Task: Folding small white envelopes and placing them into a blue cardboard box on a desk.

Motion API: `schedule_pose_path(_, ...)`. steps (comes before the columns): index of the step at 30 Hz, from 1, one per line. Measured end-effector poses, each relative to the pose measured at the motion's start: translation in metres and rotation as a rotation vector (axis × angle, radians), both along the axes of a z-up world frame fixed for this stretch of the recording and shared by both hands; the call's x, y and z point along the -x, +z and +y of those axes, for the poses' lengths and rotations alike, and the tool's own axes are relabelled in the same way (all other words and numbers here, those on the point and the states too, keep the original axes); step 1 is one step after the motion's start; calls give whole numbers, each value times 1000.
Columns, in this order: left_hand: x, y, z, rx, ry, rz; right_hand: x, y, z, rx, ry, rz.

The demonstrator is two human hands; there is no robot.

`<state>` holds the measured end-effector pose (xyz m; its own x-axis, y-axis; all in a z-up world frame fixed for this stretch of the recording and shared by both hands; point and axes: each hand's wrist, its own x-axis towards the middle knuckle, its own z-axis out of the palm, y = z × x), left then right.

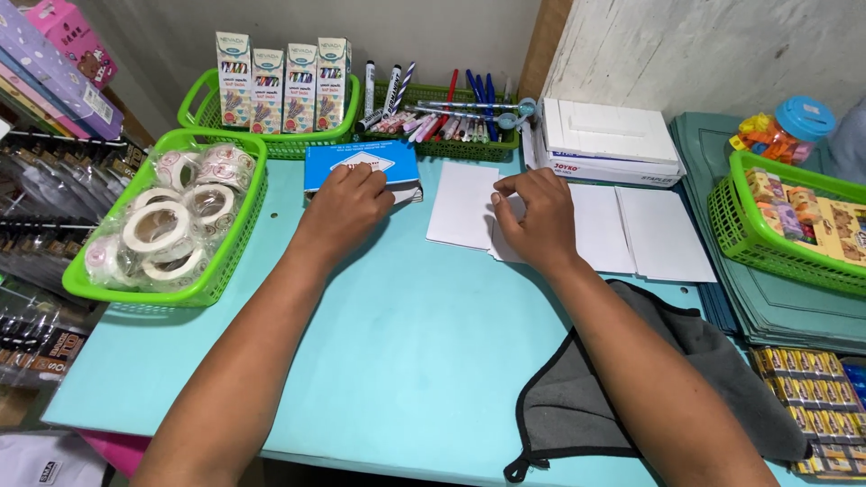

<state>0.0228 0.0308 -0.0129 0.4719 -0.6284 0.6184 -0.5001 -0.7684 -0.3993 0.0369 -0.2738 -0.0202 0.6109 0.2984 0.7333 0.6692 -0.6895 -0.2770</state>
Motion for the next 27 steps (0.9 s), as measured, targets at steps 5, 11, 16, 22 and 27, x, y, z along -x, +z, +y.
schedule_pose_path(5,4,5,6,0,59,32,1,2,2,-6,19,23)
schedule_pose_path(11,13,14,21,-30,24,99,2,2,0,-18,30,36)
schedule_pose_path(16,23,-2,48,-114,-58,-68,-3,0,5,-58,63,59)
schedule_pose_path(22,15,0,33,-169,-194,-224,-2,0,6,-25,35,87)
schedule_pose_path(27,4,-7,45,-220,-46,-192,-3,-3,5,-43,17,119)
